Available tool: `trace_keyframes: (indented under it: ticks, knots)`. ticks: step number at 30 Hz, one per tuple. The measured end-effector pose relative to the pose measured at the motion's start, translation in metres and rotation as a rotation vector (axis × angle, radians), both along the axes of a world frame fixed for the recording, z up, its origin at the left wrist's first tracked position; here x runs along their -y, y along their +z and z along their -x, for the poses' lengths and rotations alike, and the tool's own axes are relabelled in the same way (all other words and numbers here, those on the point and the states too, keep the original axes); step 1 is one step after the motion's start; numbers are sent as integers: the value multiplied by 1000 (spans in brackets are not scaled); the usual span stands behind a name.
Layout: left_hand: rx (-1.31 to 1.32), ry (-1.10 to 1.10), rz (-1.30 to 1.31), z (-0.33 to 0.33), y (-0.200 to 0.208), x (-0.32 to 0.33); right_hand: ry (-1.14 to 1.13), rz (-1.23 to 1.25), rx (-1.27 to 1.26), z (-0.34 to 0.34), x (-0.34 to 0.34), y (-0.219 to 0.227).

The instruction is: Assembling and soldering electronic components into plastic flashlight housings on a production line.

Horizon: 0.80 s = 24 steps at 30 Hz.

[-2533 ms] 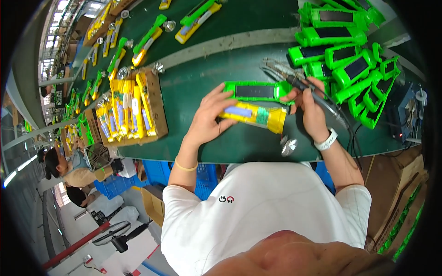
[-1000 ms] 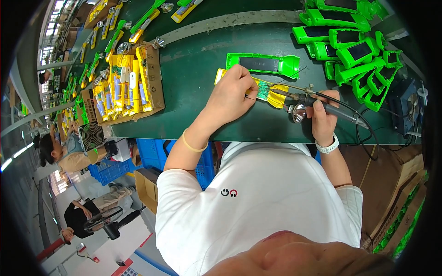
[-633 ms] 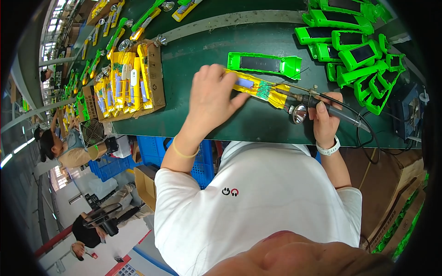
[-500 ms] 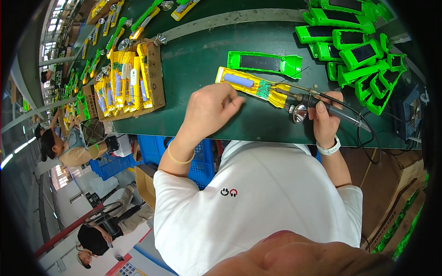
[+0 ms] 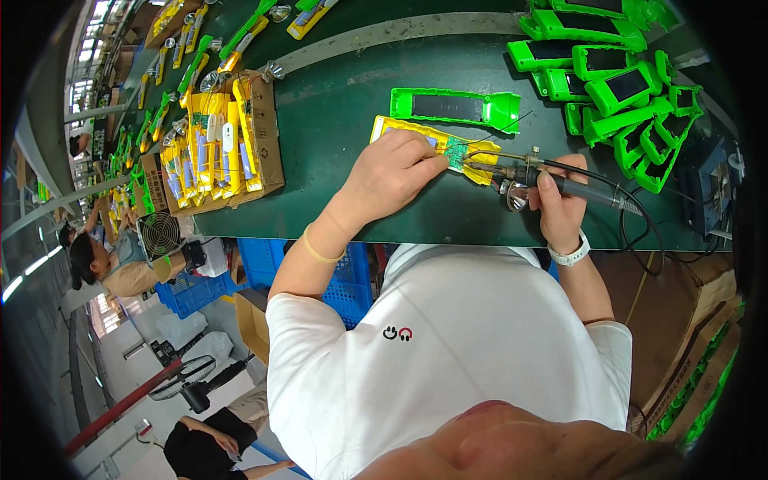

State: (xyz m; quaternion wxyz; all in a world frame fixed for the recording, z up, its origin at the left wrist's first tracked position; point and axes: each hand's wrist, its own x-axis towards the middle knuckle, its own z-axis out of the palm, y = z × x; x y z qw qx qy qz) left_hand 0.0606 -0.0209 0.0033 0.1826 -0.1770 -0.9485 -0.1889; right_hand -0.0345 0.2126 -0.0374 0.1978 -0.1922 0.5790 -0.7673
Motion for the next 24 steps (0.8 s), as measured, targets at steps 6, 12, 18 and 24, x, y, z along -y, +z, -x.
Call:
trace_keyframes:
  ticks: [6,12,18,24]
  knots:
    - [-19,14,61,1,5,-2,46,-28,-28,0,0,-7]
    - [17,-3,129,1,8,-1,71,-17,-24,-2,4,-1]
    - [10,0,91,3,7,-1,55,-8,-22,0,-1,-2]
    - [14,22,78,5,8,-2,-127,155,56,2,-7,-1]
